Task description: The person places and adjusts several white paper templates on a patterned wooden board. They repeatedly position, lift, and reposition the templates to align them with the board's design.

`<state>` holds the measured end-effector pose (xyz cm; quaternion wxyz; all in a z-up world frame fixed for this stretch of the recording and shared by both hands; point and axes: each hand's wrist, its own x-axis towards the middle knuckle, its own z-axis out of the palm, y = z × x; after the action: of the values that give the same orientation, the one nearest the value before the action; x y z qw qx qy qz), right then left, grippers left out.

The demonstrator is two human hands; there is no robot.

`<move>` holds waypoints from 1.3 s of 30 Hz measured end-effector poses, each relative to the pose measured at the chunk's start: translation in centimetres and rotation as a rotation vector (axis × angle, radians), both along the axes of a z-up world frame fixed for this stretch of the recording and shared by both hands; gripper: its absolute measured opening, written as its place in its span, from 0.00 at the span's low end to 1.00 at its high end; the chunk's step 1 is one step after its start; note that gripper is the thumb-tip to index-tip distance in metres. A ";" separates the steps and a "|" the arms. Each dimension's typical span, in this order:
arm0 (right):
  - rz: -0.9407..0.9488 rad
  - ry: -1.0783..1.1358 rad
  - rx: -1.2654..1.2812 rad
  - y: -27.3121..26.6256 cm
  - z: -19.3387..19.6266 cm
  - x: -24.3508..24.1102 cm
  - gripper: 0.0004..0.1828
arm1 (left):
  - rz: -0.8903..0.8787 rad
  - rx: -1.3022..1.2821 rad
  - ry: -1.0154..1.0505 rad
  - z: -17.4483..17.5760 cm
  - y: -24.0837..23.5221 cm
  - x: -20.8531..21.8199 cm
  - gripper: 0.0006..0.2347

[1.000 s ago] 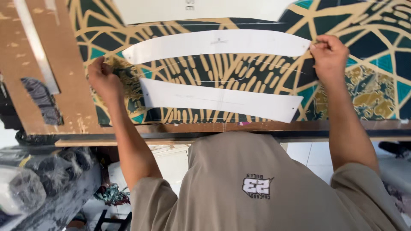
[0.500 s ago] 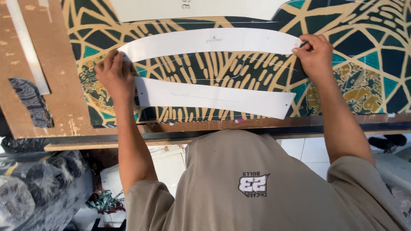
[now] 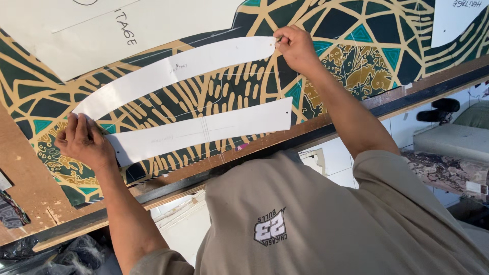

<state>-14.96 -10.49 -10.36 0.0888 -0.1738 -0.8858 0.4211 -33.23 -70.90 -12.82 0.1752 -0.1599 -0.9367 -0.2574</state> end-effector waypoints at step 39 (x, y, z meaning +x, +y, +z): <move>-0.064 -0.041 -0.122 -2.5 1.7 -0.7 0.18 | 0.047 -0.072 -0.103 3.1 0.3 0.0 0.08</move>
<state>-15.62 -12.98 -8.66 0.0732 -0.2158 -0.8540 0.4677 -33.27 -70.59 -9.71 0.1268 -0.1305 -0.9567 -0.2271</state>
